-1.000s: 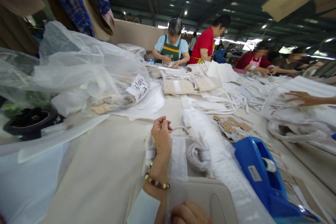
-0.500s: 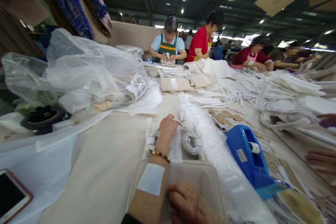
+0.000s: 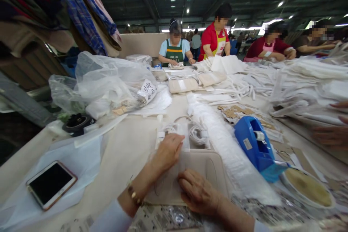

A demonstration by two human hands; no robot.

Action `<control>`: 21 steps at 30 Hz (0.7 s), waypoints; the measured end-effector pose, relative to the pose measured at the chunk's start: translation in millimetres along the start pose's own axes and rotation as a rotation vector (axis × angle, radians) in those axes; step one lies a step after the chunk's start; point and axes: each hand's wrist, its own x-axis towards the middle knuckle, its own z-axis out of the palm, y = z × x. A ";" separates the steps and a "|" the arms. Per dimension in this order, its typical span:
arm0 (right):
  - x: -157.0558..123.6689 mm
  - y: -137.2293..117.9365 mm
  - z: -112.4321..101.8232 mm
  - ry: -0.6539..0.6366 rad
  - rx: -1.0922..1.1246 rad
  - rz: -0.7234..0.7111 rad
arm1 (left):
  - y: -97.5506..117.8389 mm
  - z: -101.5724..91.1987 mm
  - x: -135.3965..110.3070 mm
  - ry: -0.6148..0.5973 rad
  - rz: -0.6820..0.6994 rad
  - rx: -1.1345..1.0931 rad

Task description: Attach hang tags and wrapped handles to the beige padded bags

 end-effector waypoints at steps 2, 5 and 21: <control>-1.8 0.0 1.2 0.035 -0.042 -0.045 | -1.7 0.8 -34.4 -0.054 0.142 0.078; -3.2 1.1 4.8 0.047 -0.060 -0.078 | -9.0 7.5 -63.6 -0.078 0.367 0.304; -99.9 -47.1 -78.3 -0.182 -0.248 -0.030 | -12.4 8.6 -67.4 -0.139 0.590 0.442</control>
